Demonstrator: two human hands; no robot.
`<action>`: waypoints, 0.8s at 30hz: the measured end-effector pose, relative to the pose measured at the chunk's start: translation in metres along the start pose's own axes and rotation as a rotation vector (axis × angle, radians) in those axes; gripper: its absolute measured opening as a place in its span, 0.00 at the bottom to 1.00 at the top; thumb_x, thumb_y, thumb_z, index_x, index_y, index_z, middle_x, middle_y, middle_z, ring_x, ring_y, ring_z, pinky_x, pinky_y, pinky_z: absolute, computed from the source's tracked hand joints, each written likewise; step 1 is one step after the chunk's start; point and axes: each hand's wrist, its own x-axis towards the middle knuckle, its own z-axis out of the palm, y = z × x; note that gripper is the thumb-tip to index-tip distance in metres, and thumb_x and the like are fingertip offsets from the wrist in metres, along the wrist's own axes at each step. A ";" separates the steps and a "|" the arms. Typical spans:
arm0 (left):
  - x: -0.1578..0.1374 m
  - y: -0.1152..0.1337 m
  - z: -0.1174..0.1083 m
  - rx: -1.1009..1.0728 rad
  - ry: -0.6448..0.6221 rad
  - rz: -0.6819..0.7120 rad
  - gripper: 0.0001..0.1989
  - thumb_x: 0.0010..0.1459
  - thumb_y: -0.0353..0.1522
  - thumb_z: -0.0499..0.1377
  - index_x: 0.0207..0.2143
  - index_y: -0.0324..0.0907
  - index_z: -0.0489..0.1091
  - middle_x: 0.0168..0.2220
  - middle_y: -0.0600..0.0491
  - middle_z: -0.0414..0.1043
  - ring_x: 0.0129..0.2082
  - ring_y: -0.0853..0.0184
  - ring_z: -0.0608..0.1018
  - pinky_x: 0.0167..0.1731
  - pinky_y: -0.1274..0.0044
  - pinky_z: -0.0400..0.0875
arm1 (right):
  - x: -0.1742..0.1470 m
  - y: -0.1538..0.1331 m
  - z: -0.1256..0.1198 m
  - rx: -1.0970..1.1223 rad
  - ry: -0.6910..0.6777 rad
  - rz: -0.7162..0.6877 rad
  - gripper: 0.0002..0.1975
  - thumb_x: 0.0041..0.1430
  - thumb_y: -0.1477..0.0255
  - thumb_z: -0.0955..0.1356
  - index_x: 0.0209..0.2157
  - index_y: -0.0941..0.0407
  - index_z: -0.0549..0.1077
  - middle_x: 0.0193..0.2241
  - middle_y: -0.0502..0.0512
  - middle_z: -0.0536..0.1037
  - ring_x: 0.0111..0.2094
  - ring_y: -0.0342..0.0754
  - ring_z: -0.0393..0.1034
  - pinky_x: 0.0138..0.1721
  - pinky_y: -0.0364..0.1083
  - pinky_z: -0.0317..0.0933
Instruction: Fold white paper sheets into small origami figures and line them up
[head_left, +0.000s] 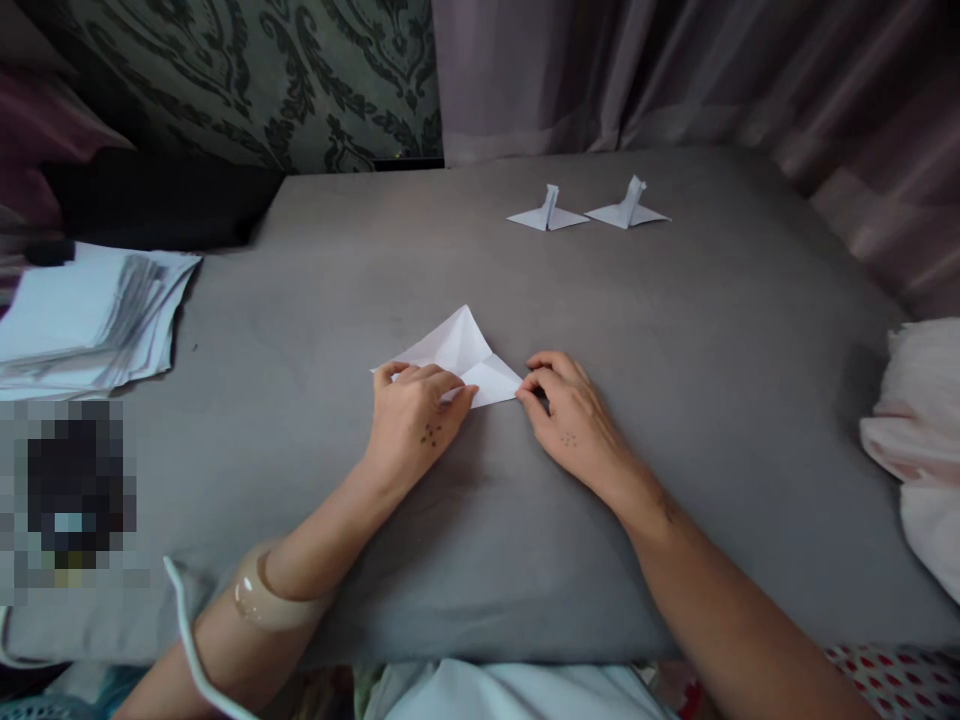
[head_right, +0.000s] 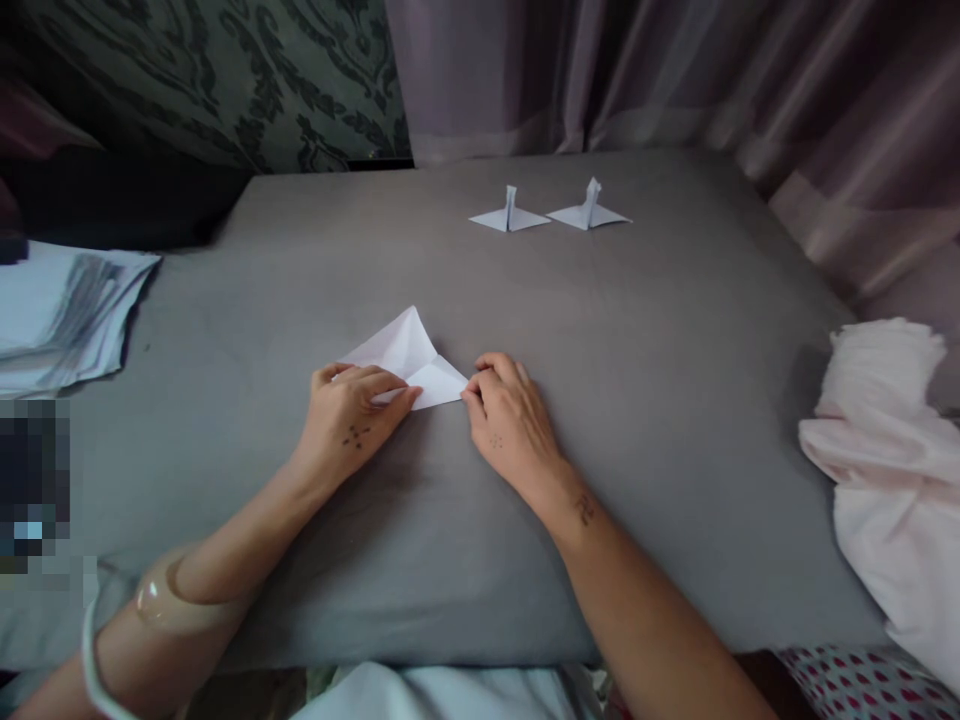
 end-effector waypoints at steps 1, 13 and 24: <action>0.001 0.000 0.001 0.006 -0.005 -0.002 0.12 0.62 0.37 0.56 0.28 0.43 0.74 0.31 0.53 0.79 0.33 0.63 0.78 0.49 0.64 0.58 | 0.000 0.000 0.001 -0.005 0.004 -0.001 0.06 0.61 0.75 0.63 0.33 0.56 0.72 0.47 0.61 0.71 0.48 0.55 0.67 0.49 0.55 0.63; 0.005 0.002 0.001 0.095 -0.067 0.045 0.11 0.61 0.34 0.54 0.30 0.42 0.73 0.32 0.51 0.78 0.36 0.59 0.78 0.47 0.63 0.60 | 0.001 -0.002 0.003 -0.077 -0.008 0.007 0.07 0.62 0.75 0.63 0.33 0.56 0.72 0.43 0.62 0.71 0.44 0.56 0.66 0.45 0.55 0.64; 0.006 0.003 0.002 0.118 -0.065 0.065 0.11 0.61 0.34 0.54 0.28 0.42 0.72 0.32 0.51 0.78 0.37 0.58 0.78 0.45 0.63 0.60 | 0.001 0.004 0.004 0.023 0.020 0.044 0.02 0.58 0.72 0.67 0.31 0.55 0.71 0.43 0.59 0.72 0.44 0.53 0.68 0.48 0.54 0.63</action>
